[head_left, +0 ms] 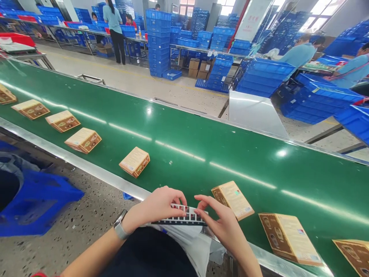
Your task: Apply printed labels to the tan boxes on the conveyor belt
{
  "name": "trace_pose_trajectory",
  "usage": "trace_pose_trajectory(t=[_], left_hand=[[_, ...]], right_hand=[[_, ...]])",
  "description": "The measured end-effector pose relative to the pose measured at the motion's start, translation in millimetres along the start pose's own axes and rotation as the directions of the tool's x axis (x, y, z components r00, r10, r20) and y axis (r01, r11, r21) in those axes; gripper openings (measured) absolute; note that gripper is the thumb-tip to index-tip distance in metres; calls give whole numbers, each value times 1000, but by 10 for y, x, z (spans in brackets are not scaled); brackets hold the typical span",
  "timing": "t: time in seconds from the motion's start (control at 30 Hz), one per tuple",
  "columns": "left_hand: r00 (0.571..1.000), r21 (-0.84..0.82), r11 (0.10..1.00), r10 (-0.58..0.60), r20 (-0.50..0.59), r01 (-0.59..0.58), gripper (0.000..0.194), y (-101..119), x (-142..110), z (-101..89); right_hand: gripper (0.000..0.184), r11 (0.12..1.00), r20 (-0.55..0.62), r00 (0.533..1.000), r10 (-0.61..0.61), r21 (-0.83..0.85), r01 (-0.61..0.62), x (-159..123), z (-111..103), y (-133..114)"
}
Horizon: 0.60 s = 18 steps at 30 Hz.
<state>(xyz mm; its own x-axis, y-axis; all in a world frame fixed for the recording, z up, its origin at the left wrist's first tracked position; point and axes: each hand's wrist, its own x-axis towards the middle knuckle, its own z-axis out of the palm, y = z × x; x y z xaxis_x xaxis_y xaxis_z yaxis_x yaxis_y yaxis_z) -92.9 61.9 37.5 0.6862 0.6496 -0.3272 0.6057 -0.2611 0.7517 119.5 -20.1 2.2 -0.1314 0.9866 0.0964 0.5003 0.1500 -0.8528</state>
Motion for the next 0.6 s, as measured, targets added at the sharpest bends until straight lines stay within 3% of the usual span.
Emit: trace_pose_trajectory(t=[0.07,0.2,0.37,0.6], left_hand=[[998,44,998,-44,-43,46,0,-7,-46,-6],[996,108,991,-67,-59,73,12,-17,-108,3],[996,152,985,-74,-56,82,15,-5,-114,7],[993,160,981,-95,-75,106,13,-14,-124,-31]], right_hand=[[28,999,-8,999,-32,-25,31,17,-2,8],[24,979,34,986,-166,-112,168,52,23,-2],[15,875,16,921,-389,-305,375,115,139,-41],[12,843,-18,900,-436,-358,402,206,211,-37]])
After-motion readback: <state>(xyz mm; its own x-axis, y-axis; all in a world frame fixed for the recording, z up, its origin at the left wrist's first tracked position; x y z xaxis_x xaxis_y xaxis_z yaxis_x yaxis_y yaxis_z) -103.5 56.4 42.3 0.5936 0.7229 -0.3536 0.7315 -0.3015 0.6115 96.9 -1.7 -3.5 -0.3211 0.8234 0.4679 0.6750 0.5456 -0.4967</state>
